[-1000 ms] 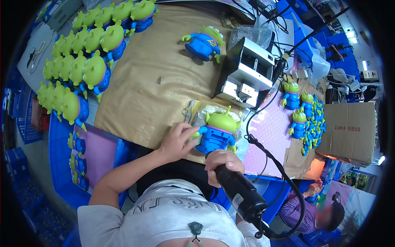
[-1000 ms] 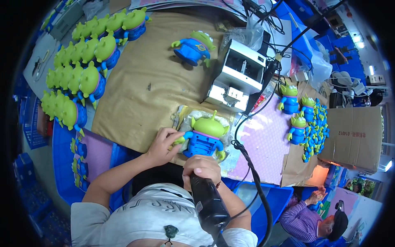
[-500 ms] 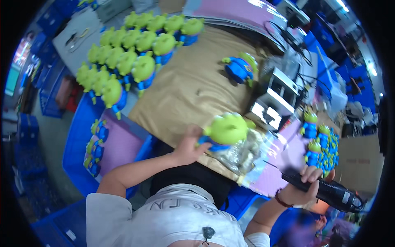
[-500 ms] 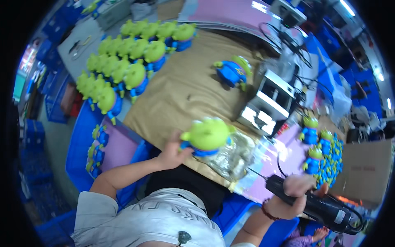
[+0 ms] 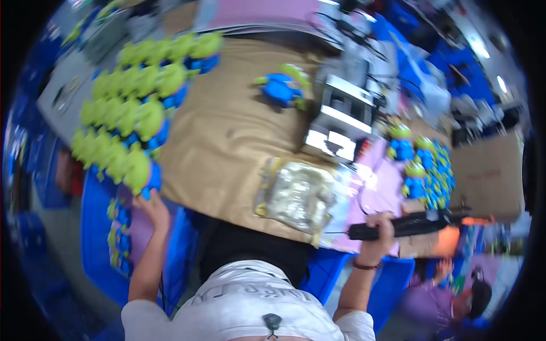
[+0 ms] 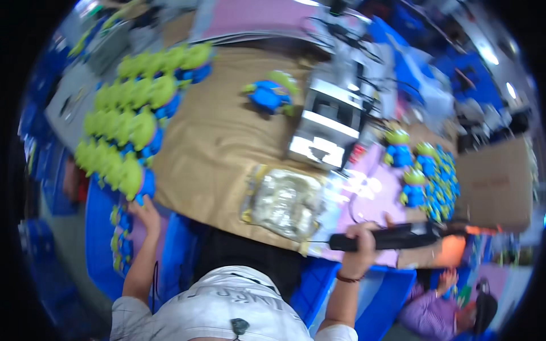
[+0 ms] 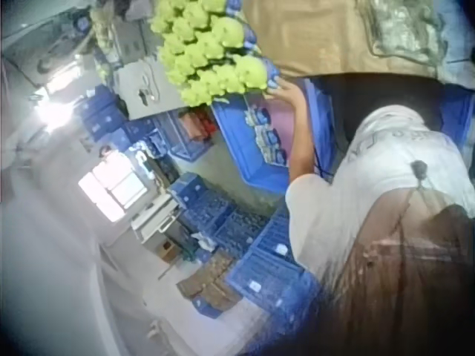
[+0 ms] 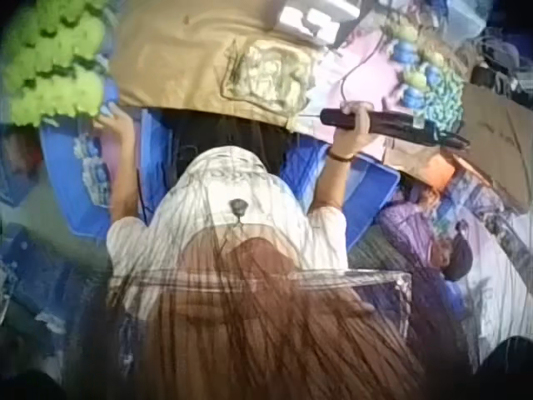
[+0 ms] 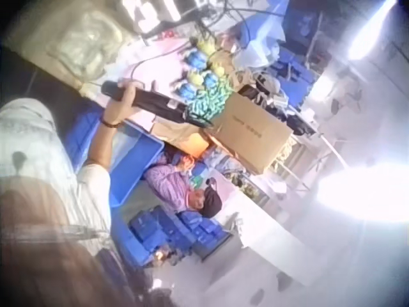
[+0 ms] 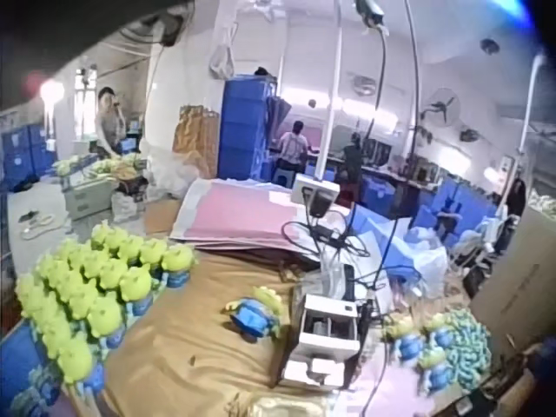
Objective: Assembling plastic toy alien figurines using a handheld power tool on a factory workbench.
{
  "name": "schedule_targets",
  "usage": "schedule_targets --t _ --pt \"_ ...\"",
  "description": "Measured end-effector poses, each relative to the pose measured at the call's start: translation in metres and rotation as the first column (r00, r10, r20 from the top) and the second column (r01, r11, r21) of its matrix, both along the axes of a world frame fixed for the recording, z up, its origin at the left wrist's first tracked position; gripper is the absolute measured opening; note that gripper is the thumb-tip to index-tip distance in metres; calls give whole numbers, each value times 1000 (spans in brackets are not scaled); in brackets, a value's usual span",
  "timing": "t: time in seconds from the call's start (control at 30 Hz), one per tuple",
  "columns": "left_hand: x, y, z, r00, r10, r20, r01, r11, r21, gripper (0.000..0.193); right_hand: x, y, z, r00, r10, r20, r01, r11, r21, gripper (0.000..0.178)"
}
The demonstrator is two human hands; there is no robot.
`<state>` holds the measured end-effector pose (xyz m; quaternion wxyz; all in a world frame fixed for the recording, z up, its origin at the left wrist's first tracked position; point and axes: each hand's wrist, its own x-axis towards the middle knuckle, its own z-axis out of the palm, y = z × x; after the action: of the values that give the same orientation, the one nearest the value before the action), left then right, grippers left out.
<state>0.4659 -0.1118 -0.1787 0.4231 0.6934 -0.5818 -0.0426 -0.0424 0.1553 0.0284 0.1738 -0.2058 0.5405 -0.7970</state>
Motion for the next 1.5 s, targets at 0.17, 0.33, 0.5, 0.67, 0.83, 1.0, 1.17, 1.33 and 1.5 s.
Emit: schedule_targets --t 0.17,0.33,0.5,0.67,0.83,1.0,1.17,1.33,1.5 --pt "1 -26 -41 999 -19 42 16 997 72 55 26 16 -15 993 105 -46 -96 981 169 62" --pt "-6 29 -28 964 -134 230 122 990 67 56 28 46 -45 988 133 76 -140 985 96 66" --pt "-109 85 63 715 -672 192 667 738 102 60 20 67 -64 983 61 172 -68 997 35 64" --pt "-290 -31 117 519 -819 243 813 561 154 71 21 78 -75 987 96 129 -103 993 51 65" --pt "-441 -168 101 641 -695 325 541 710 451 96 31 85 -81 981 190 -32 -184 974 133 68" --pt "-509 -147 121 692 -624 363 241 674 698 111 33 96 -84 986 161 31 -164 979 123 70" --pt "-490 -166 95 772 -586 247 372 731 572 109 32 92 -75 977 215 3 -212 962 170 71" --pt "-417 -171 88 698 -616 -366 714 639 286 91 23 85 -63 982 185 -28 -181 976 119 76" --pt "-306 -95 137 -71 -55 -996 978 190 -81 85 -4 62 -43 990 118 -81 -113 991 73 83"
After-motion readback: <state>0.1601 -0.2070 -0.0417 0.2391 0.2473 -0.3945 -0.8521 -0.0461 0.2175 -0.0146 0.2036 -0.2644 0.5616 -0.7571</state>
